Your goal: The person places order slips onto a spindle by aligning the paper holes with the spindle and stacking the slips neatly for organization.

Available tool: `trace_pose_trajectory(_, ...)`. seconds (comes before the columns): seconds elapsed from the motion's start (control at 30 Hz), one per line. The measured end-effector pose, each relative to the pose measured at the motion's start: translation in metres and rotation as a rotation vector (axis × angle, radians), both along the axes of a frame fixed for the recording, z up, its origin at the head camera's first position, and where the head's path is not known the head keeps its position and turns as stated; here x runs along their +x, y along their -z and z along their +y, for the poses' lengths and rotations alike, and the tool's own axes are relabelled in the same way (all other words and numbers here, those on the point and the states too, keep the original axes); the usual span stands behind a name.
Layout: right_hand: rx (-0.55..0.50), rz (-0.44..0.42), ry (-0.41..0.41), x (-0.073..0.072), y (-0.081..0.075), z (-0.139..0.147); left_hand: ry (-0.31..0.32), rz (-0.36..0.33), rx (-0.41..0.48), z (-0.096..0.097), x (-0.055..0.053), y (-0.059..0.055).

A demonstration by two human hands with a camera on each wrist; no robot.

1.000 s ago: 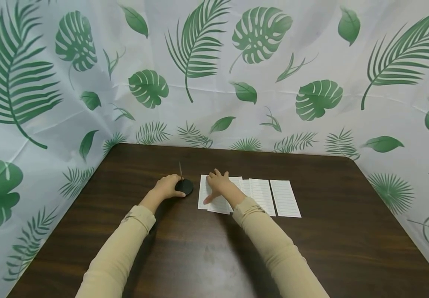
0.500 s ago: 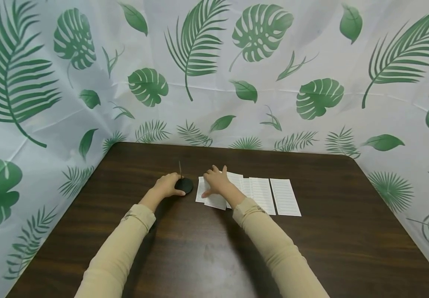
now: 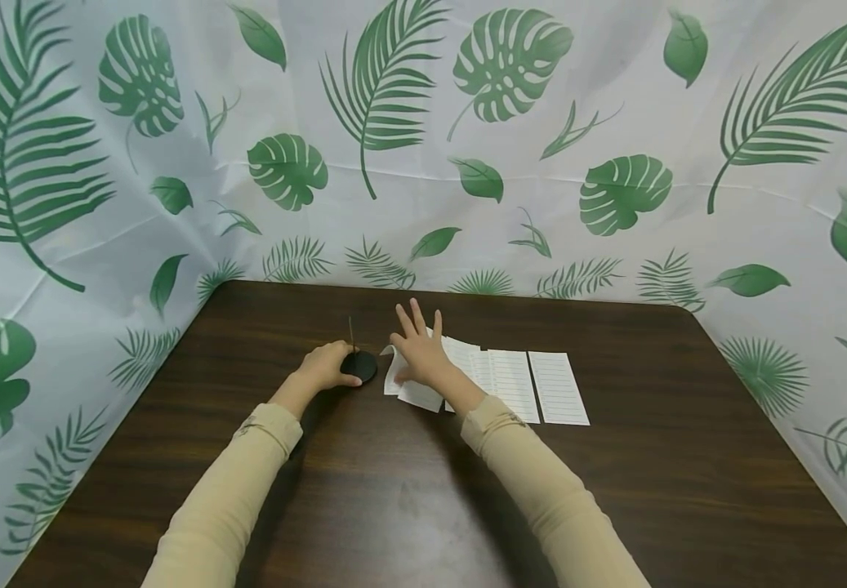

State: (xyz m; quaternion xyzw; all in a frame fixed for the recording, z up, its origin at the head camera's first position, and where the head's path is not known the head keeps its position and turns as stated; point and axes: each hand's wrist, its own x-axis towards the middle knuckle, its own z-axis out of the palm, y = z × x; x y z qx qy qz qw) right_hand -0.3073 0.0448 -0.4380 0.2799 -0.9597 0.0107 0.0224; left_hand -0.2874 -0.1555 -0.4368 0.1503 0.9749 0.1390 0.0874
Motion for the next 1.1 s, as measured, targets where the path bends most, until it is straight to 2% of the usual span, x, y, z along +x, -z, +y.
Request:
trace_pose_trajectory(0.27, -0.077, 0.002, -0.037, 0.0002, 0.0018, -0.0010, 0.002, -0.008, -0.003, -0.0015, 0.0007, -0.0002)
trace_pose_trajectory(0.53, -0.220, -0.068, -0.053, 0.0008, 0.0016, -0.0036, -0.003, 0.000, 0.001, -0.0008, 0.0005, 0.0005)
trace_pose_trajectory(0.67, -0.359, -0.118, -0.018, -0.0002, 0.0016, -0.0040, 0.004, -0.004, 0.000, -0.0009, -0.0007, 0.0009)
trace_pose_trajectory(0.83, -0.486, -0.165, 0.071, -0.0011, 0.0008, -0.0020, 0.016, 0.009, 0.001, -0.0012, -0.0035, 0.0012)
trace_pose_trajectory(0.97, -0.505, -0.155, 0.127, -0.0006, 0.0013, 0.0003, 0.009, 0.000, 0.001, -0.0021, -0.0033, 0.0012)
trace_pose_trajectory(1.1, -0.448, -0.093, 0.136, 0.0013, 0.0011, 0.0021, 0.001, -0.015, 0.012, -0.0029, -0.0018, 0.0015)
